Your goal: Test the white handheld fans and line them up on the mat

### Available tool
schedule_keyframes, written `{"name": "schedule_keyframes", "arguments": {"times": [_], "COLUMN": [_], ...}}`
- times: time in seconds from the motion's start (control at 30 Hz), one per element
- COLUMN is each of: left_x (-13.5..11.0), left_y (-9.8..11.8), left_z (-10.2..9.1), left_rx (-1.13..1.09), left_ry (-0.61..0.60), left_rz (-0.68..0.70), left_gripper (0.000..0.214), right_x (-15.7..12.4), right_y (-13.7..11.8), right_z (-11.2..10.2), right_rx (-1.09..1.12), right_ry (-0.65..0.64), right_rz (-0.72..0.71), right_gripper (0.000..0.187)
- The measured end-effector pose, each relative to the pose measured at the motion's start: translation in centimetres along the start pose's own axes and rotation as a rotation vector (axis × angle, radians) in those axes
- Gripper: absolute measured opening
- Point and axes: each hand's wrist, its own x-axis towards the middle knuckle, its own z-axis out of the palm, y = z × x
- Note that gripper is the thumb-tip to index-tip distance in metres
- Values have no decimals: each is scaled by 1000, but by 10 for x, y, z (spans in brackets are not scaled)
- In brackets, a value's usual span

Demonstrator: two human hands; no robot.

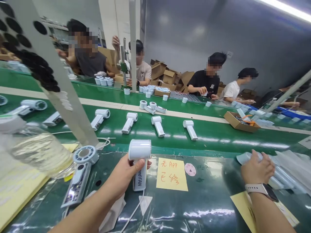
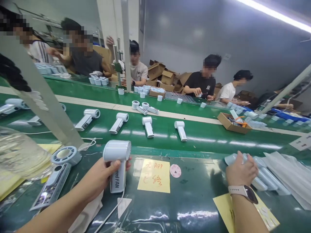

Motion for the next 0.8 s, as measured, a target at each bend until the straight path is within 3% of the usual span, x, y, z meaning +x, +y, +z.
{"name": "schedule_keyframes", "arguments": {"times": [0.07,0.2,0.33,0.43,0.6,0.7,0.8], "left_x": [3,8,10,13,19,20,19], "left_y": [-1,-2,-4,-9,-17,-20,-22], "left_z": [2,2,-2,-6,-9,-9,-8], "left_rx": [-61,-196,-290,-365,-441,-469,-485], "left_ry": [42,100,120,104,69,36,-3], "left_rz": [-8,-12,-41,-61,-100,-114,-110], "left_gripper": [53,51,53,58,63,62,57], "right_x": [1,15,36,37,2,-12,-19], "right_y": [-32,-112,-179,-225,-285,-294,-285], "right_z": [28,91,125,136,145,135,110], "right_rx": [27,97,35,-5,34,53,77], "right_ry": [-37,-292,-377,-402,-447,-472,-503], "right_rz": [5,-138,-34,33,-56,-105,-196], "right_gripper": [46,27,25,28,34,41,37]}}
